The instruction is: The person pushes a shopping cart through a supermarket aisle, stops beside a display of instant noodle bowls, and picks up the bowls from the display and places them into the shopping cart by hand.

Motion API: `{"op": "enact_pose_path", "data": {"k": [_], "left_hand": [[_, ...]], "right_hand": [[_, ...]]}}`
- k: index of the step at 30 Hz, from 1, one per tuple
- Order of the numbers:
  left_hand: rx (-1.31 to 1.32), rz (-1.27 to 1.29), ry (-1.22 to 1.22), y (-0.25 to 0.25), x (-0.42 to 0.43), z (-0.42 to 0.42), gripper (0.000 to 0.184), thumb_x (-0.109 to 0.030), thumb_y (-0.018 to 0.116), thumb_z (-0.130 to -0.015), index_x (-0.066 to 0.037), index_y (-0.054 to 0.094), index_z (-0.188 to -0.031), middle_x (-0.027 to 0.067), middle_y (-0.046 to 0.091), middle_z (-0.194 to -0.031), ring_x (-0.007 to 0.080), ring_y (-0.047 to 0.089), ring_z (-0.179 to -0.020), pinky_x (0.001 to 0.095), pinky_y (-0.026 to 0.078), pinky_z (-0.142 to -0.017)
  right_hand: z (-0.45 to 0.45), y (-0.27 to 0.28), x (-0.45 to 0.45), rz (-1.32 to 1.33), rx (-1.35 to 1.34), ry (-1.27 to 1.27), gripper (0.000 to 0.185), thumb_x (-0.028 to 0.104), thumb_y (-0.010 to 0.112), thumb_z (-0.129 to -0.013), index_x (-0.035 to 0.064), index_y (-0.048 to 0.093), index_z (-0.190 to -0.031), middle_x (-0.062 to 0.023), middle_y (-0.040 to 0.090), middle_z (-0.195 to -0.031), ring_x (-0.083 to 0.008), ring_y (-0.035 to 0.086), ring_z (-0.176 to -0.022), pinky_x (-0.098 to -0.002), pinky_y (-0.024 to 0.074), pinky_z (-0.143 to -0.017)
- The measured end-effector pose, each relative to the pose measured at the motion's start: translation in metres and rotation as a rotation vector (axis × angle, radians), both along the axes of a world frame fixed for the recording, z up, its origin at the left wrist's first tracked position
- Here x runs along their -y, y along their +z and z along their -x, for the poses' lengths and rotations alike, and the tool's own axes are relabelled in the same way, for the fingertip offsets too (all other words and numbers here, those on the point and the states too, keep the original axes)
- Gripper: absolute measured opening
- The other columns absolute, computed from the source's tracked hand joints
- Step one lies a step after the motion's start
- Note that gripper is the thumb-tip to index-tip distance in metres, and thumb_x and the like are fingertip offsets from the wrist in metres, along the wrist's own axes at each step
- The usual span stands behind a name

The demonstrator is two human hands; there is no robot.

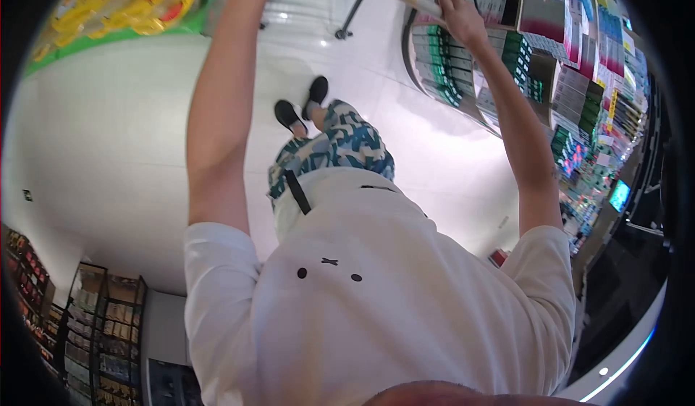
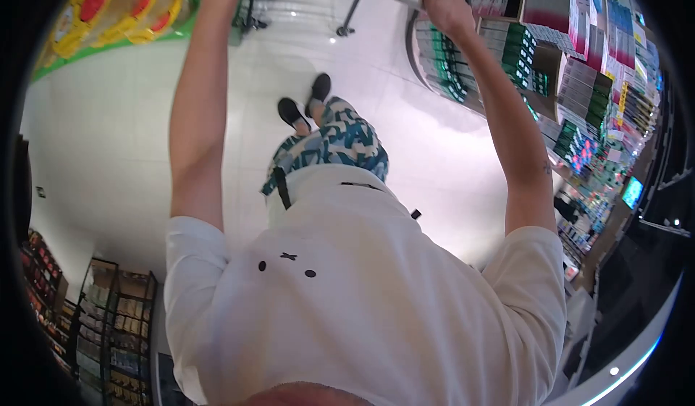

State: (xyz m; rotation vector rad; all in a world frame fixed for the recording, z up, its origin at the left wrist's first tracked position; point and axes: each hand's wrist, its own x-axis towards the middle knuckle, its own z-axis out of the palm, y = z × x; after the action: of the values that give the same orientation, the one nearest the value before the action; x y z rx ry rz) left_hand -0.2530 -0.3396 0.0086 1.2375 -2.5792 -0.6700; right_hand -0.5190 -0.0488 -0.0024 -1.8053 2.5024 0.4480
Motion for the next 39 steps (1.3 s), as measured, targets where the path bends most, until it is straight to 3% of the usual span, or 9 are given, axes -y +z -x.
{"op": "enact_pose_path", "data": {"k": [2,3,7,8,11,21,25,33,39], "left_hand": [[0.056,0.01,-0.002,0.02,-0.01,-0.005,0.055,-0.048,0.058,-0.099,-0.002,0.065,-0.129,0.0243,0.077,-0.113,0.04,0.073,-0.11,0.0547,0.053,-0.1],[0.12,0.081,-0.039,0.009,-0.003,-0.004,0.058,-0.055,0.053,-0.099,-0.014,0.064,-0.139,0.0212,0.079,-0.11,0.0425,0.075,-0.106,0.0514,0.057,-0.094],[0.094,0.022,0.011,0.074,-0.033,-0.02,0.053,-0.048,0.057,-0.098,-0.005,0.062,-0.129,0.0243,0.078,-0.101,0.0424,0.076,-0.1,0.0523,0.057,-0.092],[0.141,-0.015,0.019,0.091,-0.038,-0.021,0.064,-0.05,0.057,-0.097,-0.01,0.056,-0.147,0.0274,0.077,-0.108,0.045,0.074,-0.105,0.0546,0.057,-0.094],[0.168,0.006,0.03,0.1,-0.044,-0.009,0.065,-0.049,0.058,-0.097,-0.009,0.057,-0.148,0.0267,0.077,-0.103,0.0441,0.075,-0.099,0.0552,0.058,-0.09],[0.139,0.007,0.026,0.099,-0.055,0.04,0.07,-0.042,0.059,-0.097,-0.002,0.049,-0.153,0.0244,0.077,-0.088,0.0429,0.076,-0.083,0.0553,0.058,-0.078],[0.176,-0.074,0.025,0.091,-0.075,0.071,0.073,-0.046,0.056,-0.098,-0.004,0.045,-0.155,0.0278,0.077,-0.093,0.0476,0.075,-0.089,0.0592,0.057,-0.083],[0.322,-0.084,-0.094,0.088,-0.109,0.116,0.093,-0.05,0.057,-0.098,0.007,0.022,-0.164,0.025,0.078,-0.104,0.043,0.076,-0.1,0.0543,0.056,-0.091],[0.161,-0.412,-0.297,0.08,-0.091,0.107,0.087,-0.053,0.061,-0.098,0.003,0.037,-0.16,0.0218,0.078,-0.112,0.0403,0.074,-0.105,0.0487,0.056,-0.095]], "right_hand": [[-0.018,0.018,0.0,0.05,0.075,-0.116,0.029,0.025,0.042,-0.102,0.0059,0.064,-0.103,-0.0239,0.072,-0.111,-0.0492,0.067,-0.106,-0.0587,0.0541,-0.09],[-0.016,0.018,-0.007,0.093,0.133,-0.164,0.038,0.032,0.041,-0.103,0.0064,0.07,-0.103,-0.024,0.073,-0.11,-0.0496,0.068,-0.106,-0.0579,0.0546,-0.092],[-0.047,0.074,-0.014,0.198,0.27,-0.457,0.048,0.039,0.04,-0.102,0.0097,0.077,-0.106,-0.0259,0.075,-0.104,-0.0471,0.072,-0.1,-0.0579,0.0569,-0.092],[-0.05,0.084,-0.021,0.238,0.272,-0.435,0.048,0.04,0.04,-0.102,0.0098,0.078,-0.105,-0.025,0.075,-0.103,-0.0462,0.072,-0.1,-0.0569,0.0574,-0.092],[-0.044,0.093,-0.024,0.273,0.266,-0.417,0.046,0.038,0.043,-0.101,0.0089,0.078,-0.101,-0.023,0.076,-0.098,-0.0436,0.073,-0.094,-0.0565,0.0581,-0.088],[0.015,0.1,-0.021,0.26,0.269,-0.394,0.039,0.033,0.048,-0.099,0.0072,0.076,-0.092,-0.0214,0.075,-0.087,-0.0417,0.074,-0.086,-0.055,0.0593,-0.081],[0.057,0.099,-0.035,0.247,0.278,-0.411,0.036,0.034,0.052,-0.096,0.0078,0.076,-0.09,-0.0214,0.075,-0.087,-0.0403,0.074,-0.087,-0.0552,0.0591,-0.081],[0.115,0.089,-0.068,0.384,0.29,-0.475,0.033,0.032,0.05,-0.094,0.0086,0.069,-0.081,-0.0167,0.071,-0.079,-0.0402,0.071,-0.078,-0.0555,0.0549,-0.071],[0.118,0.093,-0.078,0.452,0.27,-0.52,0.031,0.03,0.051,-0.091,0.0084,0.073,-0.085,-0.0168,0.074,-0.083,-0.0394,0.072,-0.081,-0.0556,0.0553,-0.073]]}}
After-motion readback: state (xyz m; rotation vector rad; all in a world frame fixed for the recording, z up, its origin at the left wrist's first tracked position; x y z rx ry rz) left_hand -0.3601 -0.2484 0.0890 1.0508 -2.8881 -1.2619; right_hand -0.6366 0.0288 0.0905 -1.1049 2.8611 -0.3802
